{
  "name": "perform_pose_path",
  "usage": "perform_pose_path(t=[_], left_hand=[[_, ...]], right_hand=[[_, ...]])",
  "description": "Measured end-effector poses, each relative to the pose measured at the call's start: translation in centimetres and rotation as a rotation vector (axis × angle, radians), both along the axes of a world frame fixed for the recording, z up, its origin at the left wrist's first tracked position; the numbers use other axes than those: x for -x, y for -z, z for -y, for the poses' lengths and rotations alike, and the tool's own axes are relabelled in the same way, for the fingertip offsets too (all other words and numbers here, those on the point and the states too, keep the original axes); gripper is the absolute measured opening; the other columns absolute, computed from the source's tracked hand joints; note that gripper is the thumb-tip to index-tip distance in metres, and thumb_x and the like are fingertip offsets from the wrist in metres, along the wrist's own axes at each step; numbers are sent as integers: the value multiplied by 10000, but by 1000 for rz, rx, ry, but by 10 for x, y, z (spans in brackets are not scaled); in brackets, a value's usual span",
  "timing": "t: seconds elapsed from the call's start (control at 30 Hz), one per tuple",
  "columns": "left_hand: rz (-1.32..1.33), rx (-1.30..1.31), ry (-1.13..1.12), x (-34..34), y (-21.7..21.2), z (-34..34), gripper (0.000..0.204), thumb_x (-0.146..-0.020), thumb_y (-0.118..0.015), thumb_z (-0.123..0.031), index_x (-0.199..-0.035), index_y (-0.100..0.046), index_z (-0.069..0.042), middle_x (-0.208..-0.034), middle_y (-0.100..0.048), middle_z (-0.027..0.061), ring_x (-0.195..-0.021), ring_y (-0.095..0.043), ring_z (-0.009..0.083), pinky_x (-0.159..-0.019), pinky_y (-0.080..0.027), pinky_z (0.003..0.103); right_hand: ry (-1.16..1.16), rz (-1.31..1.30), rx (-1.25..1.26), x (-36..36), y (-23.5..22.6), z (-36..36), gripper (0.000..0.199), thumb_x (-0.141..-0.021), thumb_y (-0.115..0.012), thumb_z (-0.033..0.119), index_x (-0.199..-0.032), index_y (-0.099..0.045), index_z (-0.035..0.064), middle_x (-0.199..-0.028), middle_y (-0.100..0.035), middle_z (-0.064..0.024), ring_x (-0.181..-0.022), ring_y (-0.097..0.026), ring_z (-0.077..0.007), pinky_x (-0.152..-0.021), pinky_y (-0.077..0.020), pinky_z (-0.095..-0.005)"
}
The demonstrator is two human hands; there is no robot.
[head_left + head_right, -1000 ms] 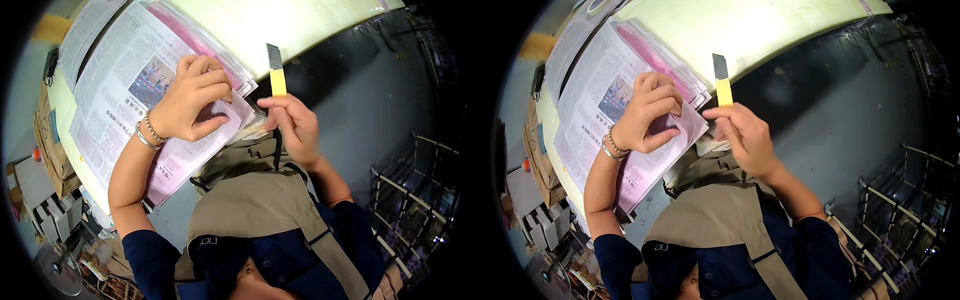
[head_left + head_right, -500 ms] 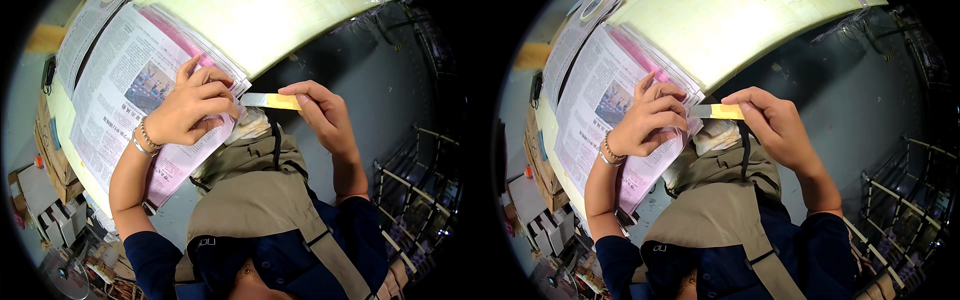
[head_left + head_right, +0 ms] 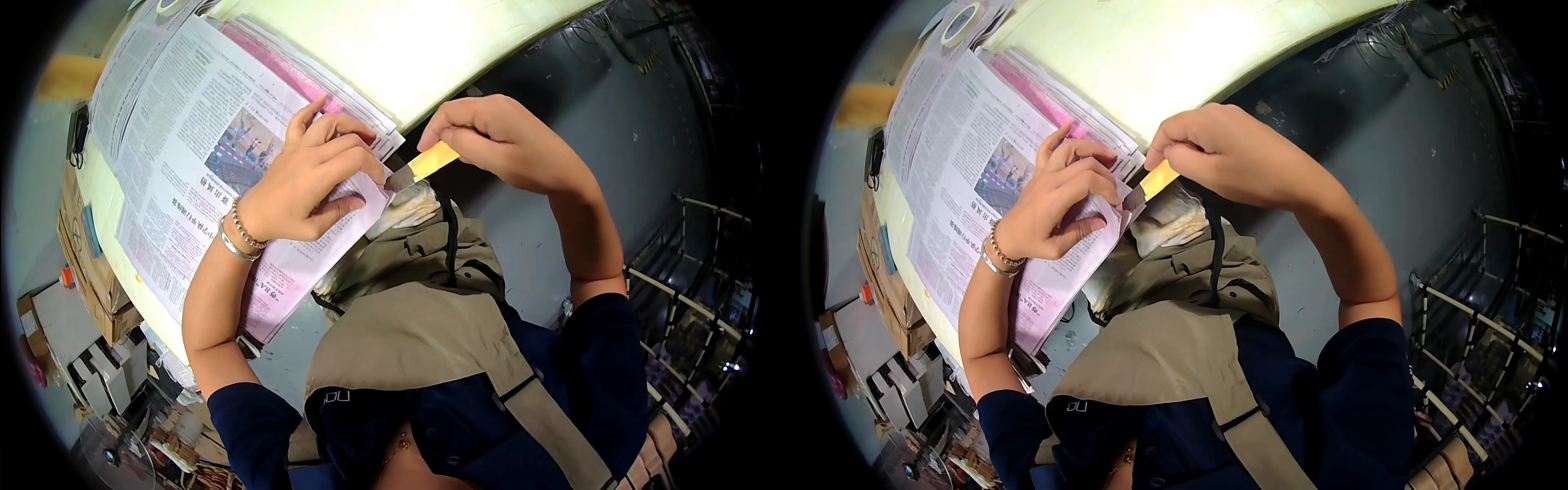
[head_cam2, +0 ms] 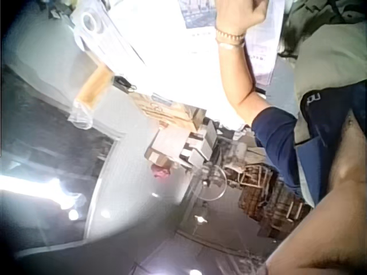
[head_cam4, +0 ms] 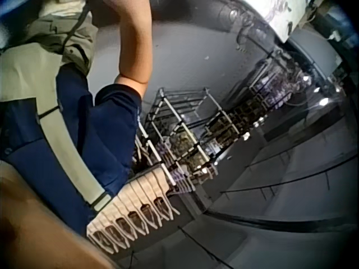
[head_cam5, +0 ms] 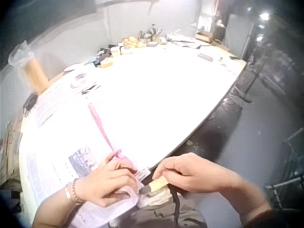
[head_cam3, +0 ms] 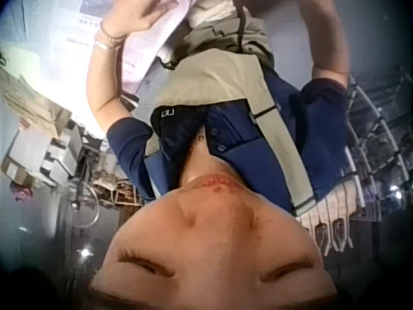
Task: The person uses a yellow utility knife to carefully separate the edges of a stack of pinkish printed papers on a cluttered table. They repeatedly slice along the bound edges to loosen the sheets, then flip and separate the pages by hand.
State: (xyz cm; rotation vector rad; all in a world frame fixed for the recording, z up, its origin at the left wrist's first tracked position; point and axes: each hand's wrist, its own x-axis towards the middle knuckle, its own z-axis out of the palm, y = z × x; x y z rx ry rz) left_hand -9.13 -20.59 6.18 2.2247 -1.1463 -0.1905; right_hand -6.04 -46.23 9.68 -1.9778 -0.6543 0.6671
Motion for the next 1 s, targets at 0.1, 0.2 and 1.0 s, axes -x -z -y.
perform_pose_path(t=[0.1, 0.2, 1.0], left_hand=[[-3, 12, -11, -1, 1, 1, 283, -697, -685, -158, -966, -600, -145, -1009, -575, 25, -1129, -468, 244, -1068, -179, 550], [11, 4, -8, 0, 0, 2, 290, -724, -680, -188, -1002, -608, -149, -1016, -576, 38, -1127, -468, 244, -1071, -180, 542], [61, 55, -5, -4, 15, -5, 218, -809, -631, -139, -1026, -634, -151, -933, -583, 3, -1096, -485, 220, -1091, -159, 522]], right_hand=[[-124, -16, -4, -14, 15, -1, 203, -889, -470, 85, -952, -646, 6, -636, -510, 15, -581, -439, -65, -526, -353, -230], [-174, -227, -32, -14, 18, -6, 207, -912, -474, 104, -978, -646, 10, -582, -486, 28, -521, -418, -50, -482, -336, -217], [23, -327, -104, 18, 43, -5, 187, -928, -509, 120, -1000, -651, 21, -612, -500, 38, -517, -402, -21, -478, -334, -193]])
